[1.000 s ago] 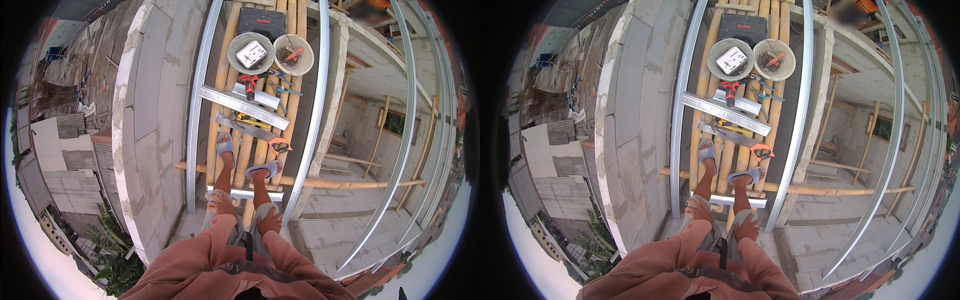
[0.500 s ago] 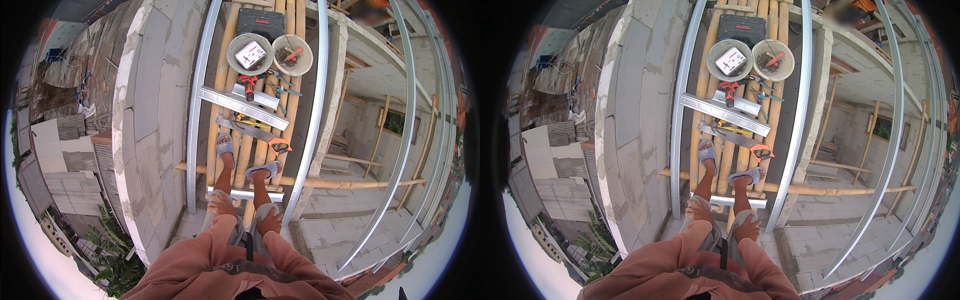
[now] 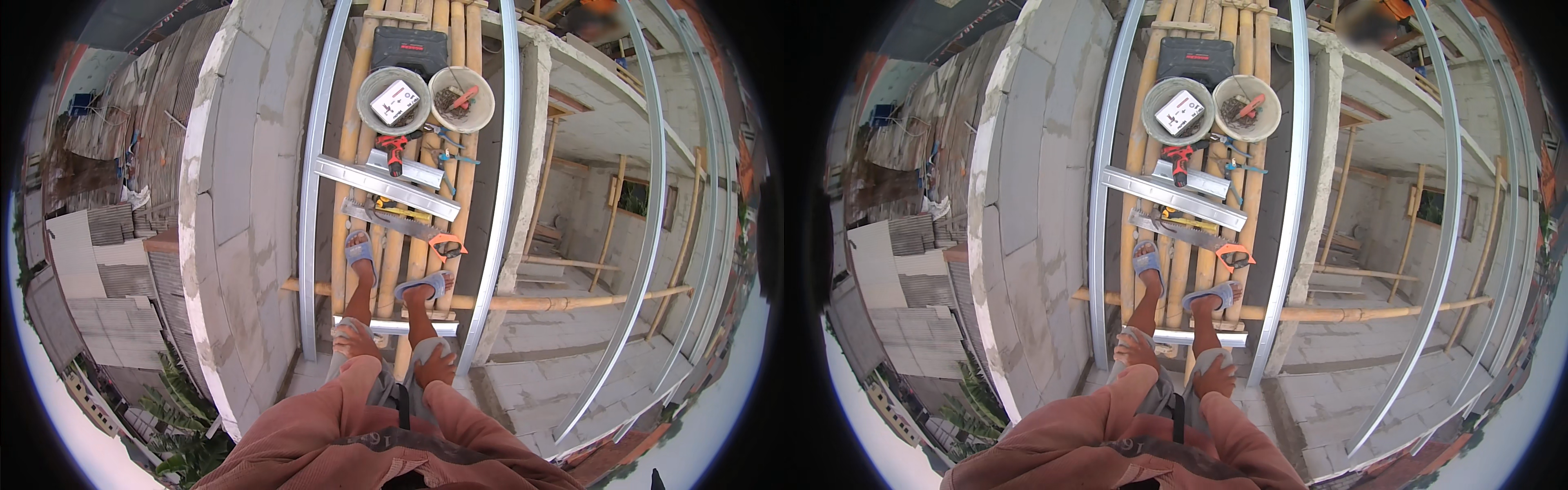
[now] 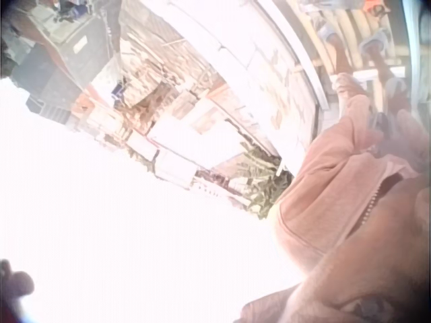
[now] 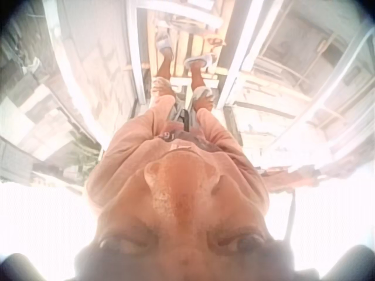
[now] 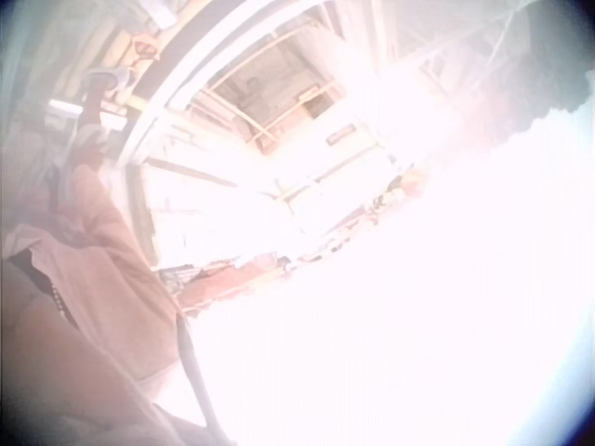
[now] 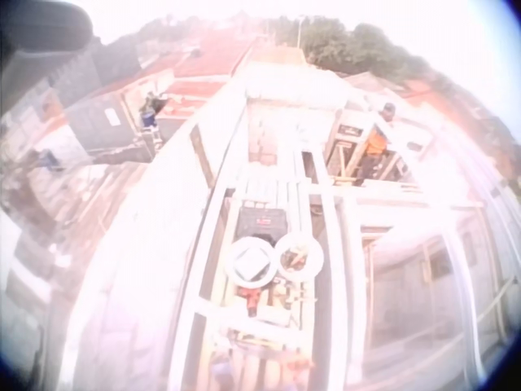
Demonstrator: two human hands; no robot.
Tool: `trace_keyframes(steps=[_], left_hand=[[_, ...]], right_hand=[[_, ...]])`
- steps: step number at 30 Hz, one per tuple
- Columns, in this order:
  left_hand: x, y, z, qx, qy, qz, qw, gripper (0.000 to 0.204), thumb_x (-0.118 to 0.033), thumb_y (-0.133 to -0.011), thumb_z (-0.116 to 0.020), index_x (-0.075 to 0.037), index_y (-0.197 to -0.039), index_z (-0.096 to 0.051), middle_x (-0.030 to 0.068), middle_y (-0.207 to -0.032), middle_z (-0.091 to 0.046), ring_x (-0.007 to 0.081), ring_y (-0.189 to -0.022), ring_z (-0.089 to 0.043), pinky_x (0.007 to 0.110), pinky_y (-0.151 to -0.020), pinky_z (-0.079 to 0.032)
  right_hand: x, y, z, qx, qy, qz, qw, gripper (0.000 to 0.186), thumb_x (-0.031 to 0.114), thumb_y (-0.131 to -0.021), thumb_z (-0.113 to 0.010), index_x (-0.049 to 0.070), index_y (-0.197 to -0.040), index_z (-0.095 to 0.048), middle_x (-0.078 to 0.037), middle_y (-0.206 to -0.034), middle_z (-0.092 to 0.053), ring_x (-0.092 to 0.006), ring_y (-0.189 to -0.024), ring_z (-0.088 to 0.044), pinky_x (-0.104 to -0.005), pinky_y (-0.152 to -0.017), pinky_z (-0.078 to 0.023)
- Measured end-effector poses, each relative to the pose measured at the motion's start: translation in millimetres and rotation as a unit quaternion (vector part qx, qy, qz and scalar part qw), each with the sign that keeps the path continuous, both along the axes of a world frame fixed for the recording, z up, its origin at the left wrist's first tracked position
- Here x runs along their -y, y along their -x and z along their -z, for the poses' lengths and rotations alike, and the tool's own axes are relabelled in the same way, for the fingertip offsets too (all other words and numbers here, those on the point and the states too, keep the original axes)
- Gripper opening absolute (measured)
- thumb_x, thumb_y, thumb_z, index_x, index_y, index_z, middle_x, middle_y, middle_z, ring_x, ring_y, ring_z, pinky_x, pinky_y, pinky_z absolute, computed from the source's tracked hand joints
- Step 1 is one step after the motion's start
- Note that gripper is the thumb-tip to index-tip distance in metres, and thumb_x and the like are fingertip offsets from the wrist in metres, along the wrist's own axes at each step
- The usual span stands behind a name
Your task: The person measures a metal beam with a tape measure, marks it with a pen, and cuts it using shears while standing on a construction platform.
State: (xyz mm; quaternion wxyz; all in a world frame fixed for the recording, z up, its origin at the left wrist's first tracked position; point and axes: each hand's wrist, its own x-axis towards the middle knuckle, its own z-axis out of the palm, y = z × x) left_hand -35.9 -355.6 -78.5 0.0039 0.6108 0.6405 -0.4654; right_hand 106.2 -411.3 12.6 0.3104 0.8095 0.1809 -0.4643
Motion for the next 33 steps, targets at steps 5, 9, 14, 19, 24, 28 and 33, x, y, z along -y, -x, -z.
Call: trace_keyframes(steps=[5,9,14,19,24,28,33], left_hand=[[-2,2,5,0.008,-0.035,0.016,0.999,0.047,-0.017,-0.097,-0.047,-0.020,-0.144,-0.044,0.0257,-0.142,-0.043,0.0516,-0.105,-0.054,0.063,-0.088,-0.044],[-1,6,6,0.009,-0.069,0.028,0.997,0.046,-0.016,-0.096,-0.047,-0.018,-0.142,-0.045,0.0270,-0.140,-0.044,0.0513,-0.101,-0.055,0.062,-0.087,-0.044],[-13,-8,-6,0.012,-0.047,0.048,0.998,0.044,-0.016,-0.096,-0.048,-0.017,-0.140,-0.046,0.0269,-0.140,-0.044,0.0509,-0.101,-0.056,0.062,-0.087,-0.045],[-45,-31,-46,0.015,0.028,-0.031,0.999,0.049,-0.019,-0.094,-0.053,-0.019,-0.142,-0.045,0.0249,-0.140,-0.044,0.0502,-0.106,-0.055,0.060,-0.089,-0.045],[-53,-10,-42,0.011,0.069,-0.034,0.997,0.075,-0.043,-0.079,-0.073,-0.014,-0.142,-0.044,0.0212,-0.140,-0.043,0.0453,-0.109,-0.057,0.056,-0.091,-0.046],[-64,3,-43,0.120,0.049,-0.129,0.983,0.074,-0.052,-0.076,-0.075,-0.015,-0.136,-0.049,0.0186,-0.130,-0.047,0.0433,-0.110,-0.057,0.054,-0.085,-0.048],[-83,13,-45,0.157,0.013,-0.190,0.969,0.058,-0.049,-0.083,-0.068,-0.010,-0.124,-0.058,0.0182,-0.126,-0.055,0.0384,-0.107,-0.064,0.048,-0.088,-0.053]], right_hand=[[4,-2,2,0.011,-0.006,0.013,1.000,0.089,0.051,-0.081,-0.070,0.019,-0.153,-0.028,-0.028,-0.148,-0.031,-0.0476,-0.116,-0.055,-0.0500,-0.098,-0.047],[-4,0,-1,0.014,0.012,0.007,1.000,0.088,0.051,-0.081,-0.070,0.019,-0.153,-0.029,-0.028,-0.149,-0.030,-0.0476,-0.115,-0.056,-0.0500,-0.097,-0.048],[7,0,6,0.026,-0.006,0.015,1.000,0.088,0.055,-0.081,-0.069,0.018,-0.151,-0.032,-0.029,-0.150,-0.030,-0.0491,-0.118,-0.054,-0.0511,-0.096,-0.048],[10,6,11,0.036,-0.015,0.023,0.999,0.088,0.056,-0.079,-0.070,0.018,-0.150,-0.033,-0.029,-0.149,-0.031,-0.0496,-0.117,-0.054,-0.0532,-0.095,-0.048],[6,-11,16,0.028,-0.023,0.106,0.994,0.094,0.060,-0.075,-0.071,0.012,-0.148,-0.036,-0.024,-0.145,-0.038,-0.0469,-0.114,-0.058,-0.0492,-0.093,-0.051],[11,-12,17,0.076,-0.020,0.103,0.992,0.089,0.060,-0.075,-0.071,0.012,-0.145,-0.043,-0.021,-0.144,-0.041,-0.0443,-0.113,-0.060,-0.0477,-0.091,-0.052],[26,-5,24,0.121,-0.039,0.124,0.984,0.081,0.060,-0.077,-0.069,0.013,-0.140,-0.048,-0.019,-0.143,-0.043,-0.0433,-0.116,-0.057,-0.0488,-0.090,-0.053]])
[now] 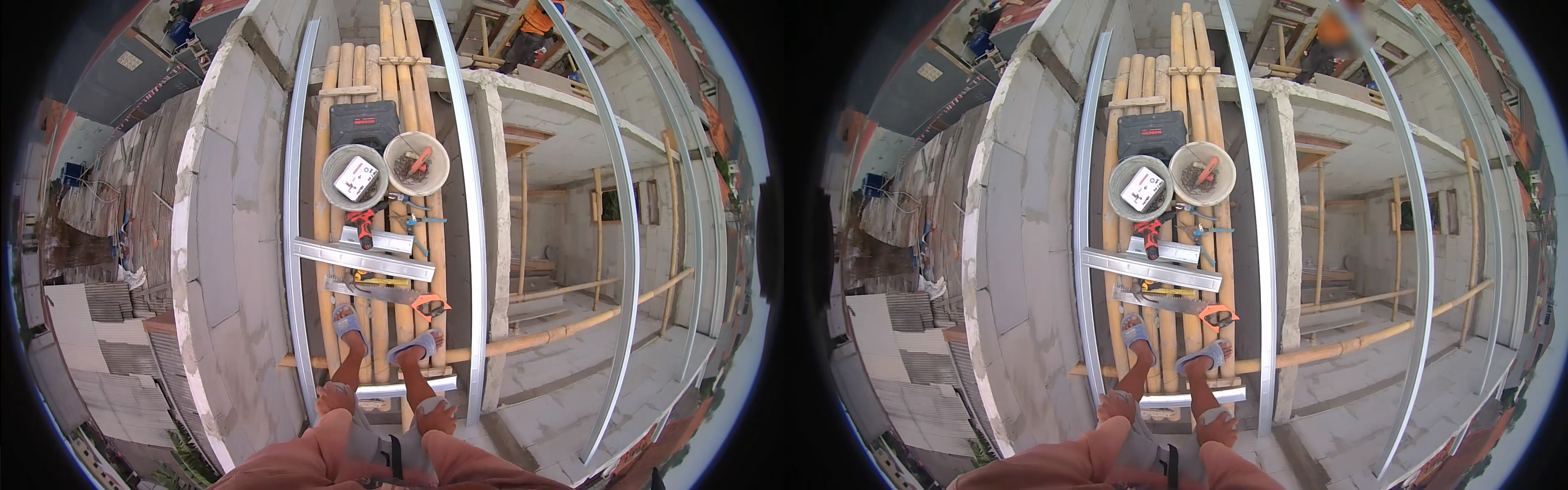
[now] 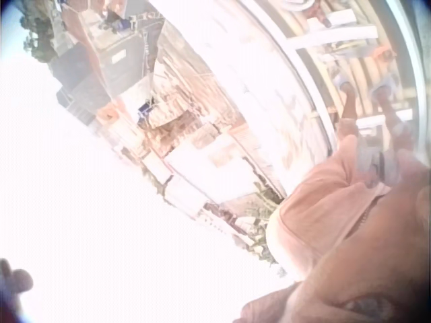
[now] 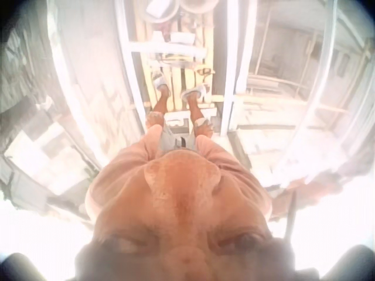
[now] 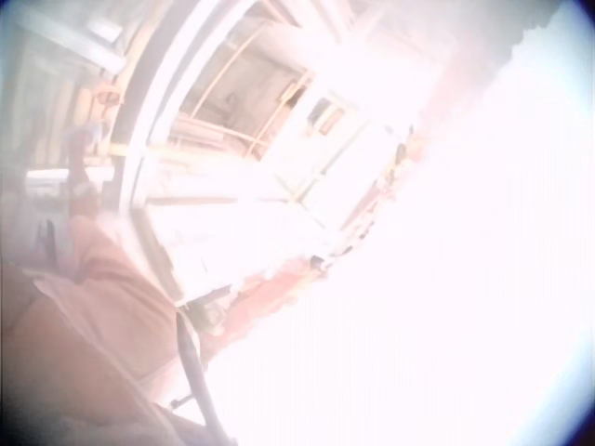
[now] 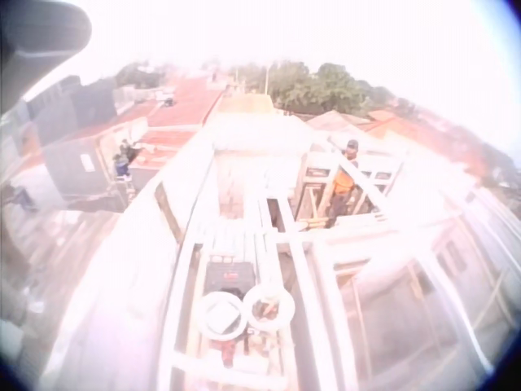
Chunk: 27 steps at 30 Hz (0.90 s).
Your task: The person measures a metal beam with a tape measure, marks it with a pen, and cuts it using shears while standing on a construction platform.
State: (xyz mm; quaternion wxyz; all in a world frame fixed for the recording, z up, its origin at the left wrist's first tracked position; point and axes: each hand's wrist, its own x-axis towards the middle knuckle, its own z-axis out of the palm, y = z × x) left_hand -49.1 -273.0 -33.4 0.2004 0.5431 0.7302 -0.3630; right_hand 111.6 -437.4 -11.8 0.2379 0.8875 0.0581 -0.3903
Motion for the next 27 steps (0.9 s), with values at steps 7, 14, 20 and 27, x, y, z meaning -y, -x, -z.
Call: trace_keyframes(steps=[7,14,20,27], left_hand=[[-8,-11,-2,-0.018,0.004,0.007,1.000,0.048,-0.048,-0.084,-0.065,-0.010,-0.113,-0.063,0.0172,-0.126,-0.057,0.0359,-0.108,-0.065,0.047,-0.089,-0.053],[12,-1,29,-0.077,-0.069,0.054,0.993,0.047,-0.047,-0.079,-0.069,-0.015,-0.113,-0.065,0.0139,-0.128,-0.057,0.0338,-0.103,-0.066,0.045,-0.086,-0.053],[16,5,32,-0.060,-0.045,0.044,0.996,0.048,-0.047,-0.078,-0.068,-0.014,-0.113,-0.065,0.0154,-0.130,-0.057,0.0348,-0.104,-0.065,0.047,-0.086,-0.052],[7,-5,19,-0.064,-0.032,0.052,0.996,0.049,-0.047,-0.080,-0.067,-0.013,-0.115,-0.064,0.0149,-0.129,-0.057,0.0348,-0.103,-0.065,0.047,-0.084,-0.053]], right_hand=[[4,-9,-7,0.012,-0.037,0.050,0.998,0.077,0.059,-0.076,-0.069,0.012,-0.135,-0.052,-0.019,-0.135,-0.047,-0.0443,-0.113,-0.058,-0.0496,-0.085,-0.053],[4,1,-2,0.025,-0.012,0.033,0.999,0.076,0.058,-0.077,-0.067,0.010,-0.134,-0.053,-0.019,-0.138,-0.047,-0.0418,-0.110,-0.060,-0.0492,-0.091,-0.051],[4,10,1,0.016,-0.027,0.050,0.998,0.075,0.058,-0.078,-0.068,0.008,-0.132,-0.054,-0.020,-0.132,-0.048,-0.0472,-0.109,-0.057,-0.0529,-0.089,-0.050],[3,13,2,0.021,-0.023,0.042,0.999,0.076,0.057,-0.079,-0.067,0.007,-0.135,-0.052,-0.021,-0.134,-0.047,-0.0478,-0.112,-0.056,-0.0539,-0.092,-0.048]])
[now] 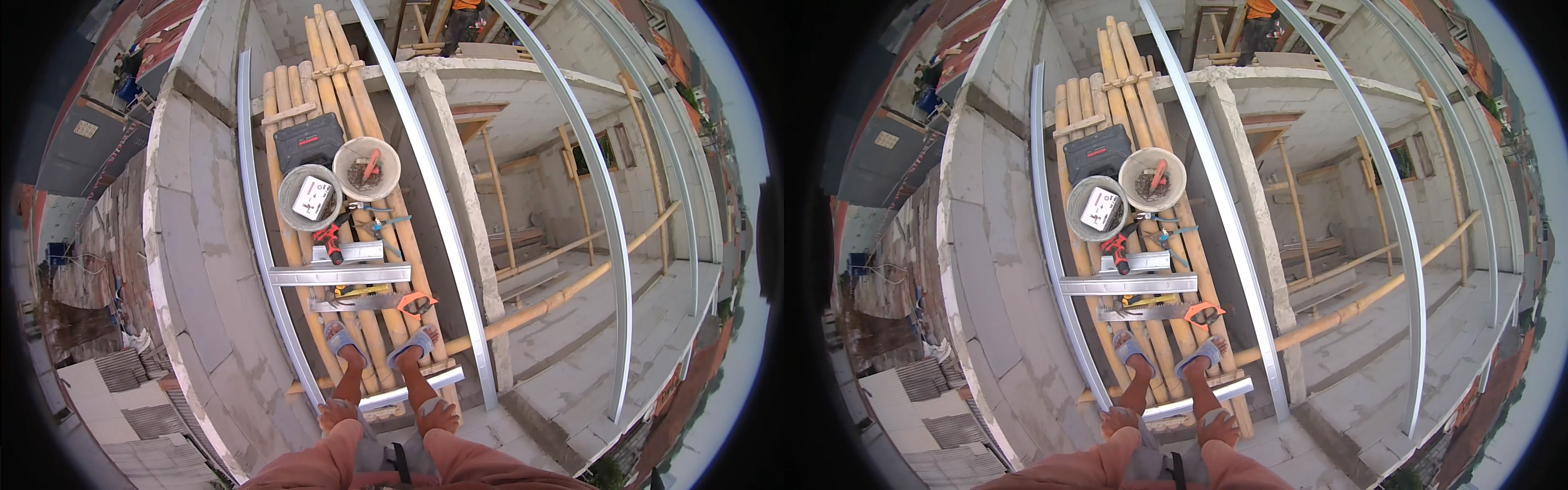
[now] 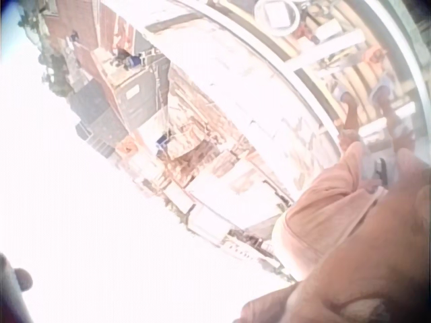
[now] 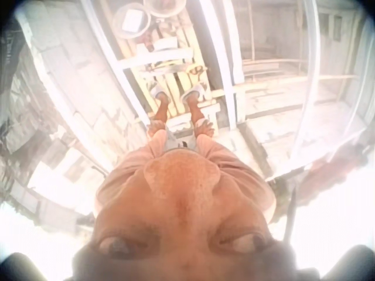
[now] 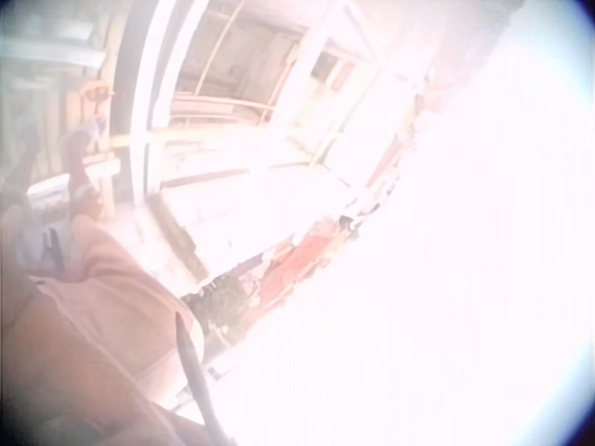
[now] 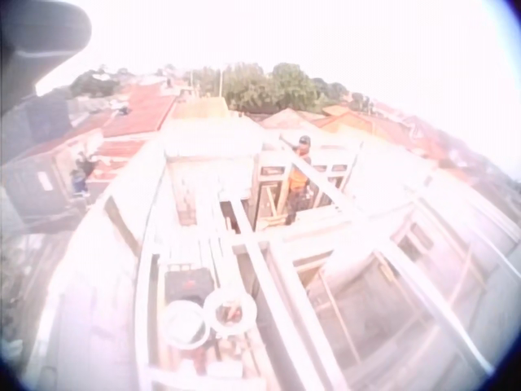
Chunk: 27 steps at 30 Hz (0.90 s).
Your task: The person measures a metal beam with a tape measure, marks it with a pen, and cuts it using shears while standing on a construction platform.
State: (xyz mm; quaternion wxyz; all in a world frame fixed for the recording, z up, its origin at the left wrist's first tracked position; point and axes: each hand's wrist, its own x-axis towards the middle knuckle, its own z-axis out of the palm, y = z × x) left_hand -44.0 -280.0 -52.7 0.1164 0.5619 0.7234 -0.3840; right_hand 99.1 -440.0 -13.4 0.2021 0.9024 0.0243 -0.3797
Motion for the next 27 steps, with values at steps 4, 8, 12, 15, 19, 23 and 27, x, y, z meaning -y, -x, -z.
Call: trace_keyframes(steps=[4,8,12,15,19,23,27], left_hand=[[3,-1,3,-0.009,-0.012,0.018,1.000,0.047,-0.048,-0.081,-0.066,-0.013,-0.113,-0.063,0.0140,-0.125,-0.058,0.0343,-0.104,-0.065,0.046,-0.082,-0.054],[0,-9,-9,-0.025,0.010,0.007,1.000,0.045,-0.049,-0.083,-0.065,-0.013,-0.111,-0.062,0.0133,-0.124,-0.057,0.0338,-0.103,-0.065,0.046,-0.081,-0.055],[6,8,0,-0.015,0.011,0.008,1.000,0.049,-0.051,-0.084,-0.063,-0.012,-0.113,-0.062,0.0129,-0.126,-0.057,0.0335,-0.101,-0.066,0.045,-0.079,-0.055],[-1,-1,-2,-0.008,0.055,0.025,0.998,0.055,-0.053,-0.084,-0.062,-0.012,-0.120,-0.062,0.0127,-0.128,-0.057,0.0331,-0.100,-0.066,0.045,-0.078,-0.056],[0,-5,-7,-0.022,0.031,0.018,0.999,0.054,-0.053,-0.084,-0.064,-0.013,-0.120,-0.062,0.0125,-0.127,-0.057,0.0334,-0.100,-0.066,0.045,-0.078,-0.056],[3,-4,-6,-0.018,0.016,0.016,1.000,0.054,-0.052,-0.082,-0.065,-0.013,-0.119,-0.063,0.0132,-0.126,-0.058,0.0341,-0.100,-0.066,0.045,-0.079,-0.056],[-1,-7,-9,-0.008,0.038,0.004,0.999,0.056,-0.052,-0.082,-0.066,-0.012,-0.120,-0.063,0.0148,-0.128,-0.058,0.0355,-0.101,-0.066,0.045,-0.080,-0.056]], right_hand=[[-6,-6,-4,-0.011,0.007,0.013,1.000,0.076,0.057,-0.079,-0.067,0.008,-0.134,-0.052,-0.021,-0.135,-0.046,-0.0477,-0.114,-0.055,-0.0538,-0.094,-0.047],[-4,-3,-3,-0.019,0.015,-0.005,1.000,0.075,0.057,-0.079,-0.067,0.009,-0.135,-0.052,-0.020,-0.138,-0.045,-0.0468,-0.114,-0.055,-0.0529,-0.093,-0.048],[-9,-5,-8,-0.021,0.013,0.003,1.000,0.074,0.057,-0.078,-0.068,0.010,-0.134,-0.052,-0.019,-0.138,-0.045,-0.0467,-0.113,-0.056,-0.0510,-0.091,-0.050],[-6,-3,-4,-0.011,0.029,-0.012,0.999,0.073,0.057,-0.079,-0.067,0.010,-0.132,-0.053,-0.019,-0.136,-0.046,-0.0460,-0.112,-0.057,-0.0505,-0.089,-0.051],[-5,-2,-3,-0.005,0.025,-0.032,0.999,0.071,0.057,-0.080,-0.066,0.009,-0.132,-0.053,-0.019,-0.135,-0.046,-0.0452,-0.109,-0.057,-0.0506,-0.088,-0.051],[-4,-4,-5,-0.005,0.016,-0.039,0.999,0.070,0.056,-0.081,-0.065,0.009,-0.132,-0.053,-0.020,-0.134,-0.047,-0.0455,-0.108,-0.057,-0.0507,-0.087,-0.052],[-4,-5,-4,-0.005,0.011,-0.034,0.999,0.070,0.055,-0.082,-0.066,0.008,-0.132,-0.053,-0.020,-0.133,-0.047,-0.0461,-0.108,-0.057,-0.0508,-0.087,-0.052]])
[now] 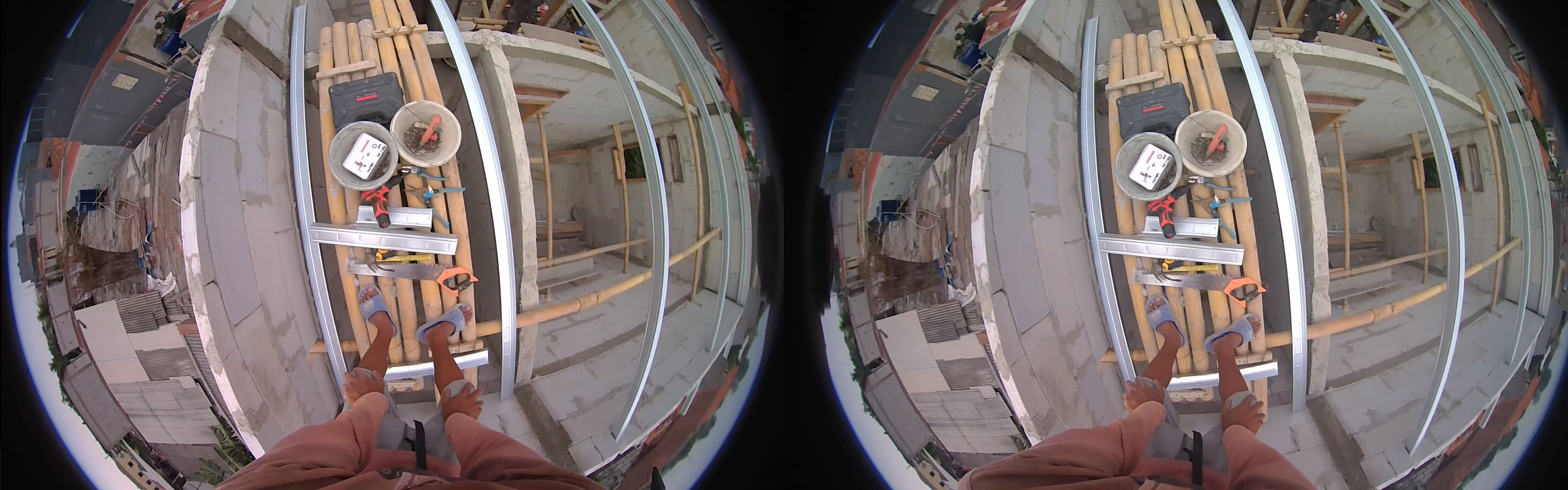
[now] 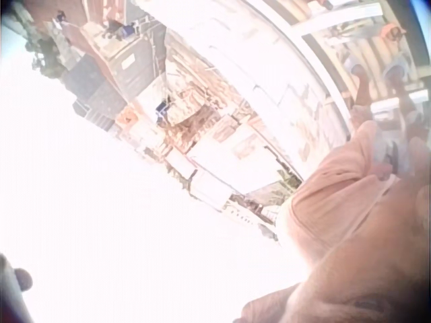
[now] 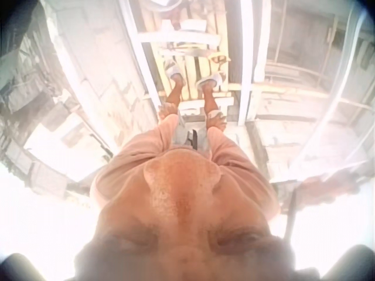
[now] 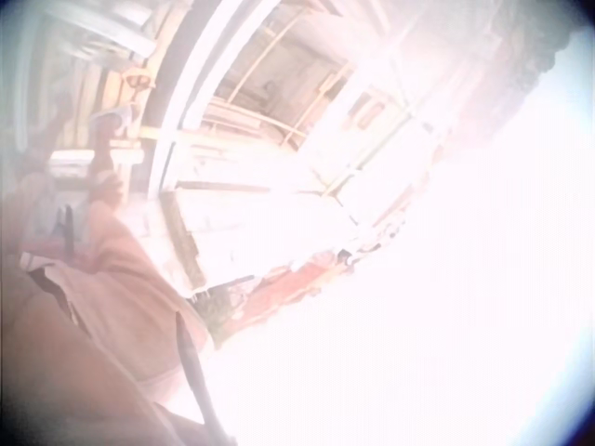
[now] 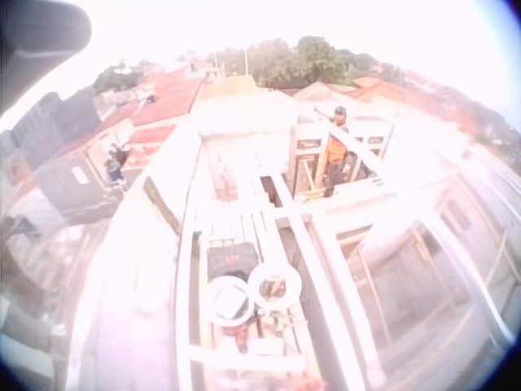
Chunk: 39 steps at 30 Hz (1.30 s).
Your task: The person measures a metal beam with a tape measure, marks it with a pen, and cuts it using shears while standing on a construction platform.
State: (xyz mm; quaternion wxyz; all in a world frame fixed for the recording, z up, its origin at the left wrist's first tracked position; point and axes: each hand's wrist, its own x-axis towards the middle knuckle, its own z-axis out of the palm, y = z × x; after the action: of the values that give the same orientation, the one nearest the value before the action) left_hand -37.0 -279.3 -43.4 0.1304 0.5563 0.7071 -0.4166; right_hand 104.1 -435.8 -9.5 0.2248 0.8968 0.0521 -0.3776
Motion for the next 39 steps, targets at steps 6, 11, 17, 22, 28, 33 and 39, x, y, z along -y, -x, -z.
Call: trace_keyframes(steps=[6,11,17,22,28,33,39], left_hand=[[-2,1,2,-0.002,0.002,-0.008,1.000,0.057,-0.052,-0.081,-0.066,-0.011,-0.121,-0.062,0.0146,-0.130,-0.057,0.0364,-0.103,-0.065,0.046,-0.082,-0.056],[-8,-5,-3,-0.004,0.007,-0.016,1.000,0.056,-0.050,-0.081,-0.067,-0.012,-0.121,-0.062,0.0130,-0.131,-0.056,0.0361,-0.107,-0.064,0.047,-0.083,-0.055],[-6,-4,-1,-0.008,0.006,-0.020,1.000,0.056,-0.050,-0.081,-0.068,-0.012,-0.121,-0.062,0.0131,-0.132,-0.054,0.0362,-0.108,-0.063,0.048,-0.084,-0.055],[-3,-3,2,-0.005,-0.010,-0.010,1.000,0.056,-0.050,-0.081,-0.068,-0.012,-0.122,-0.062,0.0136,-0.131,-0.055,0.0367,-0.109,-0.063,0.048,-0.085,-0.055],[-1,0,3,0.001,-0.015,0.000,1.000,0.057,-0.051,-0.081,-0.067,-0.011,-0.121,-0.063,0.0139,-0.129,-0.057,0.0361,-0.105,-0.064,0.047,-0.082,-0.055],[-3,-2,1,-0.005,-0.010,-0.004,1.000,0.057,-0.052,-0.082,-0.067,-0.011,-0.121,-0.062,0.0132,-0.129,-0.056,0.0352,-0.104,-0.064,0.046,-0.082,-0.055],[-2,-7,5,-0.024,0.000,-0.010,1.000,0.054,-0.053,-0.083,-0.064,-0.013,-0.120,-0.064,0.0133,-0.134,-0.056,0.0346,-0.107,-0.064,0.045,-0.085,-0.054]], right_hand=[[-3,0,-1,-0.003,0.003,-0.001,1.000,0.069,0.054,-0.083,-0.065,0.009,-0.133,-0.052,-0.019,-0.133,-0.047,-0.0463,-0.109,-0.057,-0.0507,-0.088,-0.052],[-6,0,-1,-0.004,0.004,-0.008,1.000,0.069,0.054,-0.083,-0.065,0.009,-0.133,-0.052,-0.020,-0.135,-0.046,-0.0462,-0.110,-0.056,-0.0506,-0.089,-0.051],[-7,-2,-3,-0.010,0.010,0.000,1.000,0.069,0.054,-0.083,-0.065,0.009,-0.133,-0.052,-0.020,-0.136,-0.046,-0.0462,-0.110,-0.056,-0.0507,-0.089,-0.051],[-6,-1,-1,0.002,0.002,-0.004,1.000,0.068,0.053,-0.082,-0.066,0.009,-0.132,-0.052,-0.020,-0.134,-0.047,-0.0464,-0.110,-0.056,-0.0508,-0.089,-0.051],[-6,0,-3,0.005,0.002,-0.003,1.000,0.067,0.052,-0.082,-0.067,0.009,-0.132,-0.053,-0.020,-0.133,-0.047,-0.0461,-0.109,-0.057,-0.0509,-0.089,-0.051],[-5,0,-2,0.011,-0.002,-0.013,1.000,0.067,0.052,-0.082,-0.067,0.009,-0.132,-0.053,-0.020,-0.132,-0.048,-0.0456,-0.107,-0.057,-0.0507,-0.087,-0.051],[-5,-4,-3,-0.002,0.001,-0.010,1.000,0.067,0.054,-0.083,-0.065,0.009,-0.132,-0.053,-0.019,-0.130,-0.049,-0.0449,-0.107,-0.058,-0.0501,-0.087,-0.052]])
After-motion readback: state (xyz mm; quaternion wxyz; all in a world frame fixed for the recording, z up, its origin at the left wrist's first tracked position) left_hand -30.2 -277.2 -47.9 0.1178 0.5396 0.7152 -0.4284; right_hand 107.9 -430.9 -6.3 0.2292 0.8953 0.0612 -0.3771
